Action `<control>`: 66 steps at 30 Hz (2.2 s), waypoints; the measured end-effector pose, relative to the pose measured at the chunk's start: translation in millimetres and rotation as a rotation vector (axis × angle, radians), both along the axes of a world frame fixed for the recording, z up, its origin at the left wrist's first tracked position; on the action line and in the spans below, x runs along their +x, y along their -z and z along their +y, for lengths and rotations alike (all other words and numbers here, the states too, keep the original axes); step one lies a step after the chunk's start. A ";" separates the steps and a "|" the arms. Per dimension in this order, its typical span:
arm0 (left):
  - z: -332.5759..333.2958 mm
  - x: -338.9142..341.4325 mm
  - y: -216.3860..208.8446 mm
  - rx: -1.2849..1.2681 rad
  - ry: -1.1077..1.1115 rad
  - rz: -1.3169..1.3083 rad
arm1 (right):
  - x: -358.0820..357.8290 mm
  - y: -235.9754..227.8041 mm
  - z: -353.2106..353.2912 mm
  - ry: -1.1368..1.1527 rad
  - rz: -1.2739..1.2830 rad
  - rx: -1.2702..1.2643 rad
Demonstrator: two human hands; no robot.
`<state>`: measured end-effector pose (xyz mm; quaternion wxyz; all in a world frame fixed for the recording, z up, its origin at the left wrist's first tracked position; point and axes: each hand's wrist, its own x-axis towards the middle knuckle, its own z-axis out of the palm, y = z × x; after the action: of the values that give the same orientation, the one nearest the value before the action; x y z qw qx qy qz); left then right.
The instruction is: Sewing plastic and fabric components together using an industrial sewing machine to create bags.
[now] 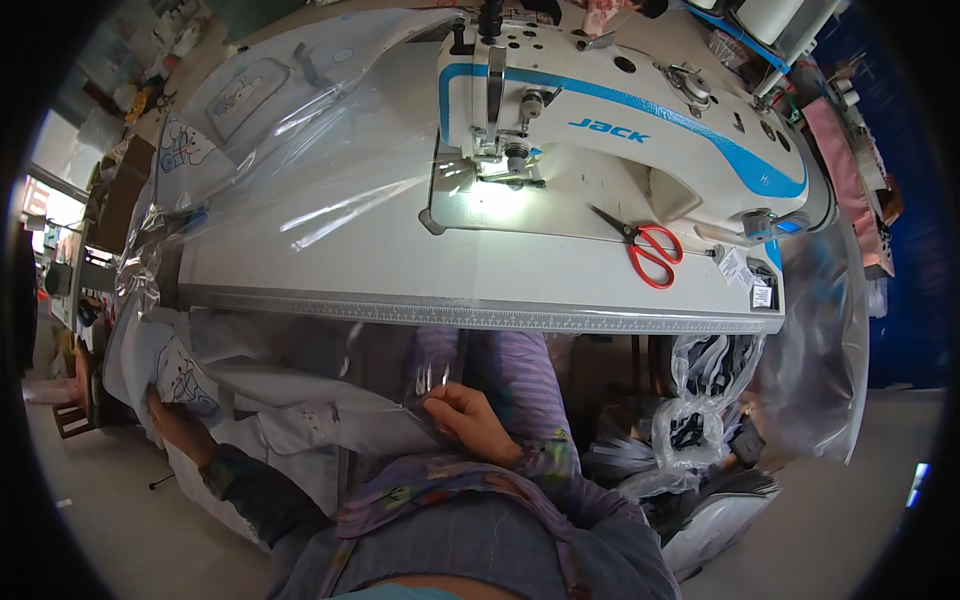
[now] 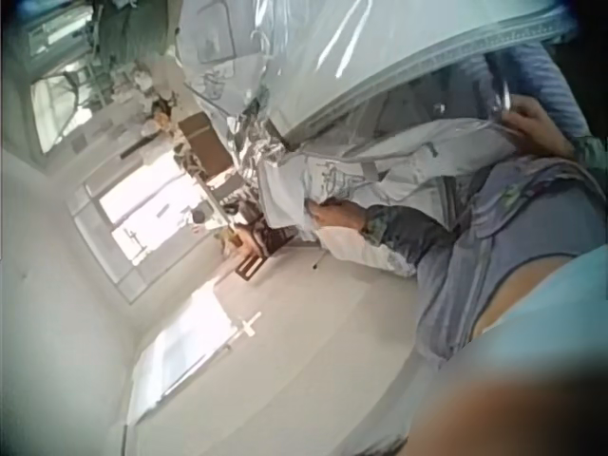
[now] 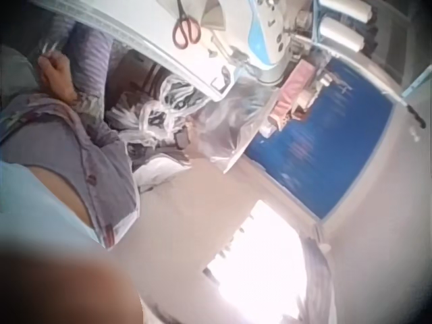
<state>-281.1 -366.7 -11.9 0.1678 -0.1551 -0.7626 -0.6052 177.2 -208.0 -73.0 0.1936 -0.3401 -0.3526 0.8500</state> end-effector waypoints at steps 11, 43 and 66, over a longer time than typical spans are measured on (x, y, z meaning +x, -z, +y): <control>53.5 24.3 -18.1 0.321 0.085 -0.277 | -13.0 12.6 -7.2 0.074 0.022 0.076; 208.6 290.5 1.5 -0.569 1.263 0.594 | -32.3 36.3 -3.6 -0.204 0.068 0.123; 291.7 260.1 5.5 -0.563 1.442 0.594 | -38.2 -12.5 49.8 0.198 0.099 0.168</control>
<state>-21.0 -74.9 -17.3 -0.1123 -0.7956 -0.5229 -0.2847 139.0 -158.3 -60.5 0.3216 -0.3137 -0.3774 0.8098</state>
